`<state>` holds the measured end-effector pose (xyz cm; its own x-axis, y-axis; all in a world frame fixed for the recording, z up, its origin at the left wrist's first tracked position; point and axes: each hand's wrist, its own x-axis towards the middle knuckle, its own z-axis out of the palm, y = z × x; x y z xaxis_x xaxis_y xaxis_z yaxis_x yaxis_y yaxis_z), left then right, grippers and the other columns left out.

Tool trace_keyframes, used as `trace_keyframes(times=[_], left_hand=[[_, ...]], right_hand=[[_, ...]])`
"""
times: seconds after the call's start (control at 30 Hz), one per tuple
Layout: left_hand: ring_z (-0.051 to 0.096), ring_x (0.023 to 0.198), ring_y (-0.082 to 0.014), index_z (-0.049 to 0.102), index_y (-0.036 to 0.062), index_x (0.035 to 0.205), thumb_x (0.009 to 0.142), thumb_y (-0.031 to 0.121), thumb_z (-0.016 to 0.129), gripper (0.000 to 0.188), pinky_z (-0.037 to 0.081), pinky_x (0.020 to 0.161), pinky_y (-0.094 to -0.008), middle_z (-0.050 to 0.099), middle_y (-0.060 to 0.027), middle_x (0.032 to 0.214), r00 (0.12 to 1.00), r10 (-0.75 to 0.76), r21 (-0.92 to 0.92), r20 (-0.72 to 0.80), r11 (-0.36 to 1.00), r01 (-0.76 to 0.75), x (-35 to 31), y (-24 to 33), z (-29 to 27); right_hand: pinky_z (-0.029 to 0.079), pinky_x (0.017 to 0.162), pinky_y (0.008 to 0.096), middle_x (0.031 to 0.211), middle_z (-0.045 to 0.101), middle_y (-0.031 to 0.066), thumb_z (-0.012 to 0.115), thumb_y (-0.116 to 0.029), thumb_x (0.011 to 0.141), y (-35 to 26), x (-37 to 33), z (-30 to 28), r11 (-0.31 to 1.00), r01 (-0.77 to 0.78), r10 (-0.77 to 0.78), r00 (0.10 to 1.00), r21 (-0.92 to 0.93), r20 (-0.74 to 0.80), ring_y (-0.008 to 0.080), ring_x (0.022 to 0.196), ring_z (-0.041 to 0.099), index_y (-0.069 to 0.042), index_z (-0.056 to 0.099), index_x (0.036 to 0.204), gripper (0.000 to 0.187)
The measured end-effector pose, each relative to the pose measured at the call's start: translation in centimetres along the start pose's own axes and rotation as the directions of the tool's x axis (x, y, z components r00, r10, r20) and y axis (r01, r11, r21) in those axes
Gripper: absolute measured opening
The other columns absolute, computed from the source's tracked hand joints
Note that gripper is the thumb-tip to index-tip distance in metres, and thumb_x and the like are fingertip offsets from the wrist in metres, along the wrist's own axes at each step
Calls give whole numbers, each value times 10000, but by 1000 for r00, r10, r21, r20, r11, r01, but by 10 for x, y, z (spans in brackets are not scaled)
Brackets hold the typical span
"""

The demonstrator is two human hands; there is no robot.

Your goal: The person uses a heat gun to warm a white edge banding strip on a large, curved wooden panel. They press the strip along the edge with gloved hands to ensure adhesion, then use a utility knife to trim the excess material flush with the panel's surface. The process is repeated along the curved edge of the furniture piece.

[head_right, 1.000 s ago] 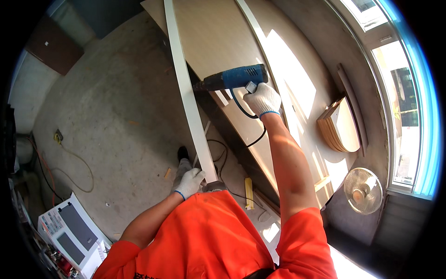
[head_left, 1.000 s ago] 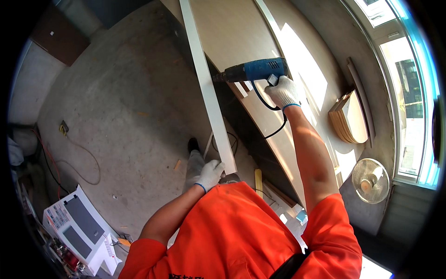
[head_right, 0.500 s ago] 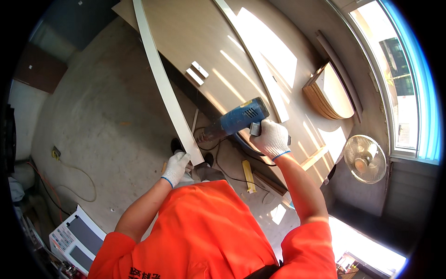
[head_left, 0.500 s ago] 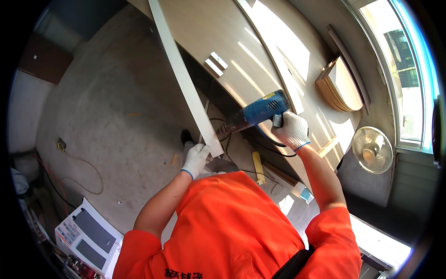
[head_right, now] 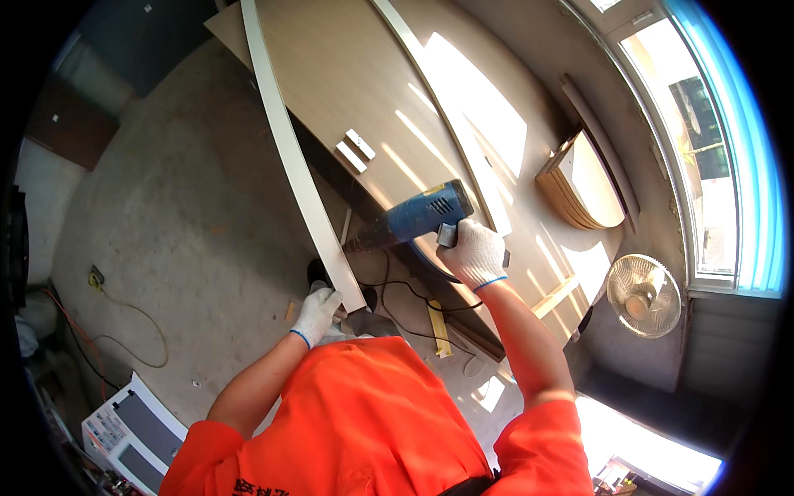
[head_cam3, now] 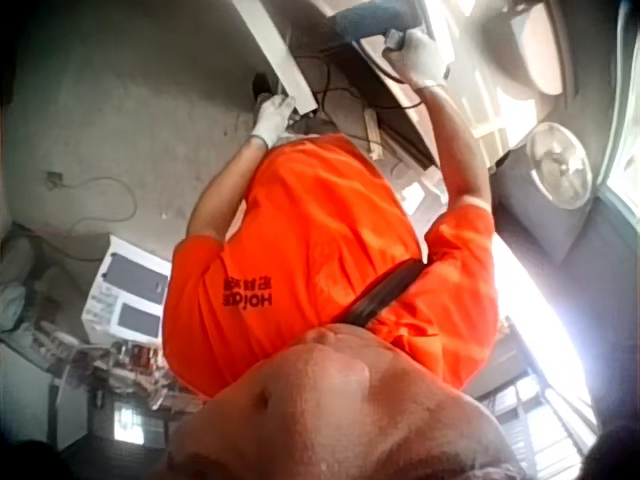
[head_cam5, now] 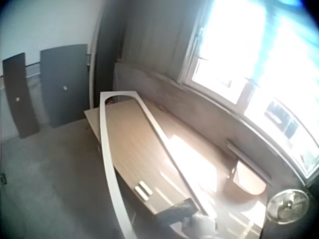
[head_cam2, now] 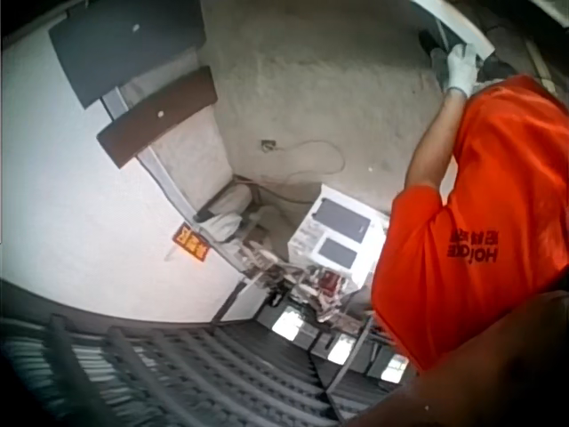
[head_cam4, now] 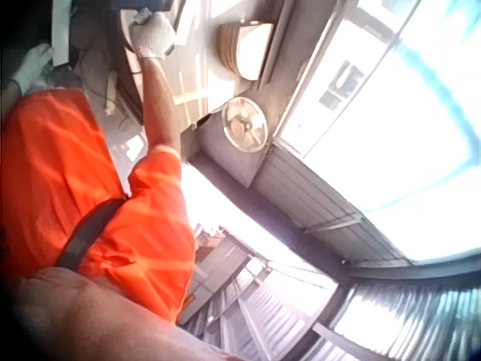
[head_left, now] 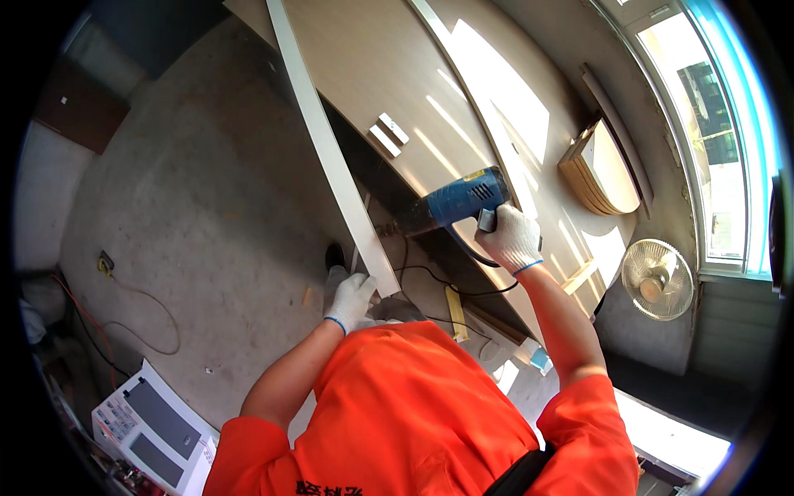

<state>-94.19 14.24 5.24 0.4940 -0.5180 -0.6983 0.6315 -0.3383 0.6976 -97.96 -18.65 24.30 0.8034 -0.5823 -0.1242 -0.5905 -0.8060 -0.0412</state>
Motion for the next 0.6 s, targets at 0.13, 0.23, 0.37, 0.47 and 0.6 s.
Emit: trace_keyframes(times=[0.13, 0.23, 0.37, 0.47, 0.6], left_hand=[[687, 752, -171, 693, 10, 1008, 1091, 319, 630, 327, 539, 693, -350, 734, -75, 860, 1000, -17, 58, 23, 998, 15, 3, 1, -3], [688, 740, -179, 703, -8, 1023, 1091, 315, 627, 339, 541, 684, -358, 732, -79, 837, 998, -8, 111, 64, 994, 1, 3, 1, -8], [719, 753, -230, 719, -33, 1037, 1086, 318, 630, 366, 566, 715, -393, 744, -127, 829, 997, 8, 187, 78, 982, -23, 7, 6, -11], [752, 785, -277, 720, -35, 1004, 1083, 324, 636, 377, 582, 747, -423, 757, -174, 841, 996, 48, 228, 80, 971, -65, 8, 1, -12], [703, 720, -203, 697, -5, 979, 1088, 333, 631, 361, 548, 654, -369, 743, -113, 823, 996, 49, 241, 76, 968, -66, 8, 0, -12]], right_hand=[[622, 742, 507, 766, 733, 278, 707, -314, 906, -47, 66, 0, 995, 24, -15, 995, 95, -96, 453, 755, 764, 36, 736, 935, 352], [621, 821, 489, 890, 778, 263, 710, -325, 909, -79, 115, -4, 999, -1, 6, 995, 53, -103, 437, 879, 782, 24, 750, 981, 358], [617, 899, 482, 989, 795, 265, 745, -339, 862, -125, 175, -17, 996, -78, 78, 997, 36, 11, 424, 991, 787, -2, 789, 1068, 397], [617, 936, 479, 1084, 795, 275, 755, -324, 846, -144, 209, -15, 994, -79, 81, 996, 69, -28, 430, 1044, 784, -8, 817, 1085, 401], [622, 925, 475, 1039, 801, 265, 758, -335, 843, -163, 227, -22, 995, -50, 55, 997, 87, -58, 428, 1012, 789, -32, 839, 1066, 386]])
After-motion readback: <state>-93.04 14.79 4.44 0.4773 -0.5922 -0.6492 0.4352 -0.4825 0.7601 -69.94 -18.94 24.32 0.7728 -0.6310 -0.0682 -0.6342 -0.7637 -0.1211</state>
